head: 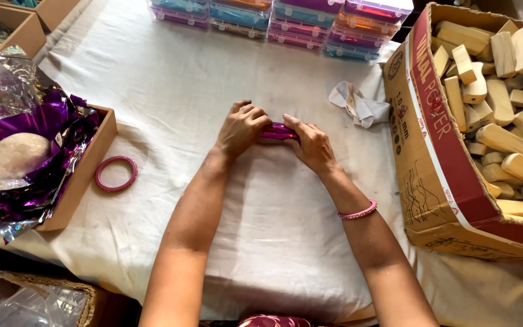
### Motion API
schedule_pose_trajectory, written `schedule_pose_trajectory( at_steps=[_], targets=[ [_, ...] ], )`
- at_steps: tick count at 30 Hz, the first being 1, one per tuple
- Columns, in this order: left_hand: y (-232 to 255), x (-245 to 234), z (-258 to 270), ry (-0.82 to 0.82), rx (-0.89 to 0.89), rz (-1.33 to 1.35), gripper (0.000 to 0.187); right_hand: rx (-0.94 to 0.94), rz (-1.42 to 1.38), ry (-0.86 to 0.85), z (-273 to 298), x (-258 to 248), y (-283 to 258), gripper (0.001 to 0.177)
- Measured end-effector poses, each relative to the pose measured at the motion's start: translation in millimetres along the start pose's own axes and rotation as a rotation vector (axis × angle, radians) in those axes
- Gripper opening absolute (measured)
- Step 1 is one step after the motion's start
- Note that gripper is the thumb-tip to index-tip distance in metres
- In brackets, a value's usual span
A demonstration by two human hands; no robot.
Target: The recorder is wrapping small rectangular wooden blocks with foil and pink paper.
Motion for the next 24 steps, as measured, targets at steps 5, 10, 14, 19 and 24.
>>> schedule_pose_trajectory(
  at_steps=[5,10,14,19,24],
  targets=[
    [16,-16,-1,0.004,0.096,-0.225,0.009,0.019,0.007,0.077,3,-5,10,0.056],
    [42,-27,-3,0.163,0.192,-0.246,0.047,-0.003,0.07,0.061,5,4,14,0.054],
    [33,-3,-7,0.034,0.11,-0.315,0.022,-0.027,0.102,0.097,4,7,16,0.036],
    [28,-4,-9,0.011,0.053,-0.244,0.021,-0.035,0.236,0.128,0,1,2,0.021],
    [32,-3,-5,0.021,0.095,-0.358,0.019,-0.043,0.377,0.165,1,0,-9,0.026]
  ],
)
Point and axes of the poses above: each hand's wrist, its own z-axis away from the middle knuckle, its own x-axis out of the palm, y = z × x, the point moved 6 cm from there along -z, towards the middle knuckle, and after that the axes turned 13 degrees about -y, right-handed, at the moved point
